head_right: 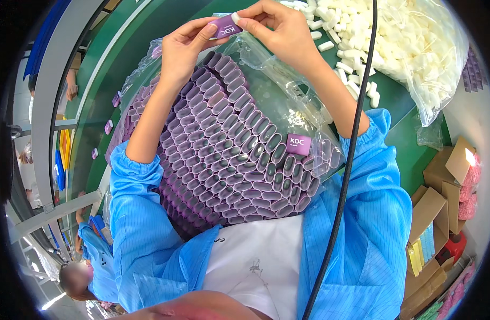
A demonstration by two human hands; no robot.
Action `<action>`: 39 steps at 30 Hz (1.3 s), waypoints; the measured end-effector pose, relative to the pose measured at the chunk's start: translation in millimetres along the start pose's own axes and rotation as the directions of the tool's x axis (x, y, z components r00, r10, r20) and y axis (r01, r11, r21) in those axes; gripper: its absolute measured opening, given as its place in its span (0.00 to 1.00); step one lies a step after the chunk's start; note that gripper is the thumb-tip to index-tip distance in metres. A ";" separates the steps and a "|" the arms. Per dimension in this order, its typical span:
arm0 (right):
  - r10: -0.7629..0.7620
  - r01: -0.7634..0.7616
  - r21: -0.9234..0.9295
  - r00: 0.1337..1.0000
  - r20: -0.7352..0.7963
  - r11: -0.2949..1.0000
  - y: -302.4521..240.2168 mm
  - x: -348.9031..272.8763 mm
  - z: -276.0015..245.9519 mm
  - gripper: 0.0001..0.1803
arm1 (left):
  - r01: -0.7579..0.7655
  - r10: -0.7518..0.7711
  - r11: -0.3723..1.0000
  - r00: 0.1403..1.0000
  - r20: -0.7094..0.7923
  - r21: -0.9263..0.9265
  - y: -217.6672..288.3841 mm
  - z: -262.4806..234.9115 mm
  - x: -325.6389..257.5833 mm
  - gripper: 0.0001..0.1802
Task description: The person repeatedly picks up small purple plastic containers and white cylindrical objects from a table. They insert the white objects into the purple containers and place the assembled units onto a growing stack. The process is continuous and repetitive.
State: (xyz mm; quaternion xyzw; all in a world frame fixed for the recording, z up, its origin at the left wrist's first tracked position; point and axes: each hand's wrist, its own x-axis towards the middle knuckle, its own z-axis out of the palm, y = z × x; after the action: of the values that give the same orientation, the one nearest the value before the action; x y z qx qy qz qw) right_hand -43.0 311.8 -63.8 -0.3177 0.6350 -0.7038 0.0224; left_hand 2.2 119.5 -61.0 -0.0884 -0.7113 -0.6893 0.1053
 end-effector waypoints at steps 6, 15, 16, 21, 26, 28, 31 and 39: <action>-0.055 0.054 -0.009 0.994 -0.098 0.998 2.4 -1.8 6.1 0.05 | 0.010 -0.010 1.000 1.000 -0.016 -0.018 0.4 5.7 -2.3 0.15; -0.304 0.302 -0.053 0.952 -0.041 0.952 13.1 1.1 3.8 0.06 | 0.073 -0.074 0.979 0.997 0.000 -0.191 0.3 0.9 -2.2 0.16; -0.264 0.264 -0.013 0.963 -0.053 0.964 14.7 -0.2 3.6 0.06 | 0.072 -0.071 0.983 0.997 0.010 -0.171 0.5 1.2 -2.3 0.16; -0.212 0.212 -0.011 0.975 -0.069 0.977 11.9 -4.7 5.9 0.08 | 0.087 -0.083 0.982 0.996 0.033 -0.168 -0.3 1.7 -4.1 0.16; -0.417 0.385 -0.297 0.907 -0.051 0.874 13.3 -6.1 9.9 0.12 | 0.091 -0.094 0.960 0.996 0.003 -0.264 -2.7 3.4 -2.1 0.15; -0.394 0.346 -0.390 0.918 -0.049 0.854 -4.2 -9.3 16.7 0.15 | 0.069 -0.072 0.978 0.997 -0.009 -0.196 -6.2 -1.2 -0.2 0.15; -0.501 0.421 -0.492 0.865 -0.037 0.762 -0.6 -7.3 18.5 0.18 | 0.054 -0.057 0.988 0.998 -0.012 -0.148 0.3 5.4 -2.3 0.15; -0.384 0.363 -0.342 0.923 0.004 0.867 8.1 -7.6 14.0 0.21 | 0.078 -0.076 0.984 0.997 0.013 -0.158 1.3 3.2 -2.5 0.15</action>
State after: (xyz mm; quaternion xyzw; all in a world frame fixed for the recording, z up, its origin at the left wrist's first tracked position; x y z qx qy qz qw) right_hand -33.3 301.3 -74.6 -0.4109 0.6725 -0.5858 -0.1889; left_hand 4.9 122.7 -60.5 -0.0714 -0.6574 -0.7470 0.0687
